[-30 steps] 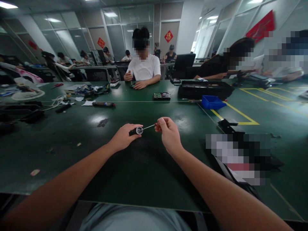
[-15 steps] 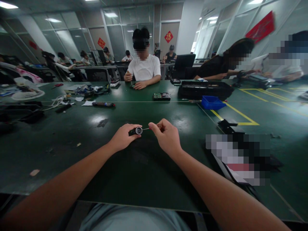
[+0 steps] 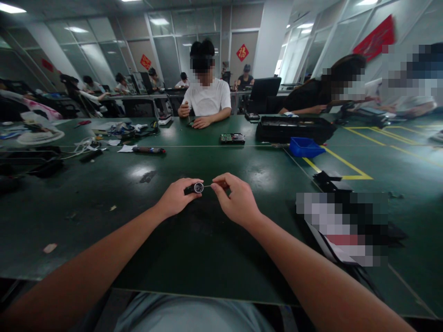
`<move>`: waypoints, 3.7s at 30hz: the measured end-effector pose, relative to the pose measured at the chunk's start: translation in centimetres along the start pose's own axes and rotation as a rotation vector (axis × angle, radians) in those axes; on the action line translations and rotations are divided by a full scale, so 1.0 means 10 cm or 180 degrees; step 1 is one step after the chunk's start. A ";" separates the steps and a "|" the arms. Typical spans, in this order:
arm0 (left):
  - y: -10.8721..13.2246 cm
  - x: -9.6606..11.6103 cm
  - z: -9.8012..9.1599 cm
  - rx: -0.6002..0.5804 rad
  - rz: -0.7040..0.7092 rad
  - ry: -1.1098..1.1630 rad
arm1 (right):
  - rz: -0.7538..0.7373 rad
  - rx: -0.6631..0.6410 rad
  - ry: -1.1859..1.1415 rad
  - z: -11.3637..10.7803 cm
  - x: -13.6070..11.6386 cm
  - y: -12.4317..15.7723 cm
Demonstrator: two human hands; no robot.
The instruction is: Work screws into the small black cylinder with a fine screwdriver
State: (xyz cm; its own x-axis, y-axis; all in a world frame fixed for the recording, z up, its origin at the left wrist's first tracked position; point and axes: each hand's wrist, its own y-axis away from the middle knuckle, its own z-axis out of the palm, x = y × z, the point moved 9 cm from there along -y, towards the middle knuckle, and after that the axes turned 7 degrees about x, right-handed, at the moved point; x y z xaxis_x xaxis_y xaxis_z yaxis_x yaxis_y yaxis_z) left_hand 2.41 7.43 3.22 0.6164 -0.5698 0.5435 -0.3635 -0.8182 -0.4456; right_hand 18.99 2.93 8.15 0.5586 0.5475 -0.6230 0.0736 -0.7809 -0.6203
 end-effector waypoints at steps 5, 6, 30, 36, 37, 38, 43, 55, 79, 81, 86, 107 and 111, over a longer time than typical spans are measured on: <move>0.00 0.02 0.00 -0.0007 0.0005 0.0000 | -0.0120 -0.0176 0.0054 0.04 -0.06 0.02; 0.00 0.02 0.00 -0.0013 0.0003 -0.0004 | -0.0083 -0.0177 0.0065 0.04 -0.05 0.02; 0.00 -0.01 0.02 -0.0006 0.0072 0.0019 | 0.0132 -0.0161 0.0292 0.05 0.02 0.02; -0.01 -0.01 0.03 -0.0001 0.0083 -0.0039 | 0.0149 -0.0215 0.0207 0.06 0.02 0.03; -0.01 -0.01 0.03 -0.0005 0.0096 -0.0036 | 0.0203 -0.0225 0.0211 0.06 0.03 0.04; -0.01 -0.01 0.03 -0.0005 0.0110 -0.0029 | 0.0261 -0.0225 0.0210 0.06 0.05 0.04; -0.02 -0.01 0.02 0.0007 0.0046 -0.0050 | 0.0578 0.0058 -0.0212 0.03 0.15 0.04; -0.01 0.08 -0.03 0.0035 0.0341 -0.0157 | 0.2076 0.0577 -0.2488 0.24 0.75 0.10; -0.01 0.04 0.04 -0.0107 0.0298 -0.0303 | 0.0889 0.0342 -0.0696 0.04 0.34 0.02; -0.01 0.03 0.04 -0.0104 0.0289 -0.0295 | 0.0833 0.0318 -0.0650 0.05 0.31 0.03; -0.01 0.03 0.04 -0.0106 0.0258 -0.0265 | 0.0830 0.0384 -0.0692 0.02 0.30 0.04; 0.01 0.03 0.04 -0.0106 0.0269 -0.0239 | 0.0972 0.0407 -0.0120 -0.06 0.31 0.02; 0.00 0.03 0.04 -0.0086 0.0296 -0.0194 | 0.0799 0.0288 -0.0232 -0.01 0.26 0.02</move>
State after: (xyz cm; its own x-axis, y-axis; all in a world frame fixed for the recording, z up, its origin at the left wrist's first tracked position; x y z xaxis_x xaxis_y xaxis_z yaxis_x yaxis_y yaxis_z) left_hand 2.89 7.29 3.06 0.6203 -0.6382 0.4560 -0.4392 -0.7643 -0.4722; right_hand 20.50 4.11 6.44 0.4889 0.3630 -0.7932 -0.1356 -0.8666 -0.4802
